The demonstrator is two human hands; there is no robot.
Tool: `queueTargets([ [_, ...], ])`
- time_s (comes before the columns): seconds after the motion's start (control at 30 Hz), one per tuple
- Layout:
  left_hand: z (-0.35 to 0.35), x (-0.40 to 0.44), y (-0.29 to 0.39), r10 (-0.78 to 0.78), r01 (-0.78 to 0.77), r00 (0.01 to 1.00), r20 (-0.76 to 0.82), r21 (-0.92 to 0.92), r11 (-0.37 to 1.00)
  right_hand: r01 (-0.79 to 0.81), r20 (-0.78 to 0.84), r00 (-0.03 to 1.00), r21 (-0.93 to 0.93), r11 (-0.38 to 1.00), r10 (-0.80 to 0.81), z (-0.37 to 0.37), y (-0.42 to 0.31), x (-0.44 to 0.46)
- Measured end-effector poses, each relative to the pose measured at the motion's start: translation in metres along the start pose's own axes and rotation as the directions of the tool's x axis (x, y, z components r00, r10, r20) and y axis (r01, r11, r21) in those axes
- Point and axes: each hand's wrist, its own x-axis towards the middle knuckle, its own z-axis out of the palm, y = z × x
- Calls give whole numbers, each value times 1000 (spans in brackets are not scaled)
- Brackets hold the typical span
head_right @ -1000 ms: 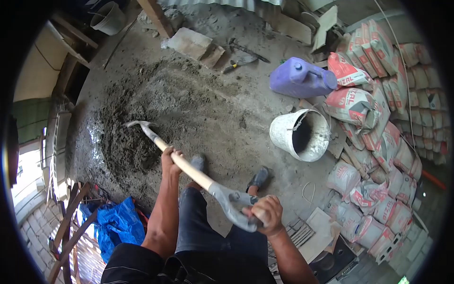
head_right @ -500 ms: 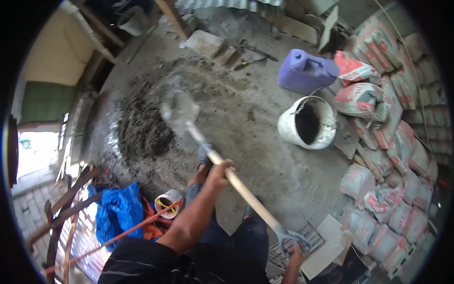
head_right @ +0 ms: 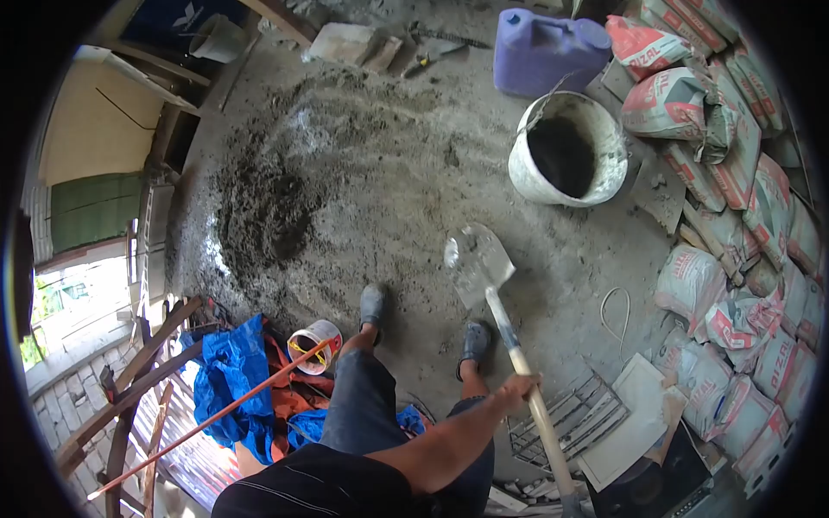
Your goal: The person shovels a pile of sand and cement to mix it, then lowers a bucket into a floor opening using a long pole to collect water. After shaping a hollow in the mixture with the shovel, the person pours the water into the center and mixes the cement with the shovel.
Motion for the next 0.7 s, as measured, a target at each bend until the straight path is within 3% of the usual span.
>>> queueTargets([
  [0.03, -18, -2, 9, 198, -201, 979, 48, 63, 978, 22, 45, 999, 13, 1000, -22, 25, -4, -1],
  [0.07, -38, 7, 36, -22, 10, 998, -63, -181, 983, 36, 99, 994, 47, 998, -40, 55, -10, -1],
  [0.1, -69, 26, 52, -15, 7, 995, -98, -78, 997, 44, 155, 986, 73, 996, -55, 82, -23, -9],
  [0.13, -95, 17, 82, -44, 14, 990, -131, -222, 975, 46, 204, 976, 112, 993, -68, 110, -38, -22],
  [0.17, -119, 8, 109, -14, -57, 985, -170, -401, 914, 55, 243, 966, 157, 986, -93, 133, -56, -38],
  [0.27, -219, 8, 181, 204, -223, 974, -97, -542, 810, 129, 269, 940, 294, 947, -212, 193, -136, -120],
  [0.37, -305, -19, 262, 252, -391, 896, -365, -383, 837, 102, 483, 829, 365, 926, -281, 215, -223, -238],
  [0.4, -337, -31, 281, 323, -478, 861, -393, -407, 779, 97, 515, 811, 353, 931, -279, 223, -244, -274],
  [0.43, -368, -46, 307, 210, -397, 888, -408, -452, 799, 107, 555, 786, 312, 944, -272, 227, -272, -319],
  [0.47, -408, -44, 323, 207, -392, 882, -424, -413, 822, 115, 592, 762, 275, 955, -262, 227, -291, -354],
  [0.5, -430, -67, 339, 228, -418, 864, -449, -385, 823, 27, 646, 697, 408, 913, -310, 239, -284, -370],
  [0.53, -451, -75, 347, 278, -497, 829, -485, -414, 763, 81, 623, 680, 461, 884, -388, 241, -288, -385],
  [0.57, -456, -103, 354, 352, -529, 830, -433, -409, 744, 135, 596, 664, 498, 856, -451, 237, -294, -397],
  [0.67, -479, -145, 366, 282, -528, 810, -515, -427, 735, 124, 613, 673, 459, 880, -414, 212, -306, -414],
  [0.7, -483, -181, 366, 303, -525, 833, -463, -487, 698, 220, 635, 600, 453, 864, -486, 201, -292, -413],
])
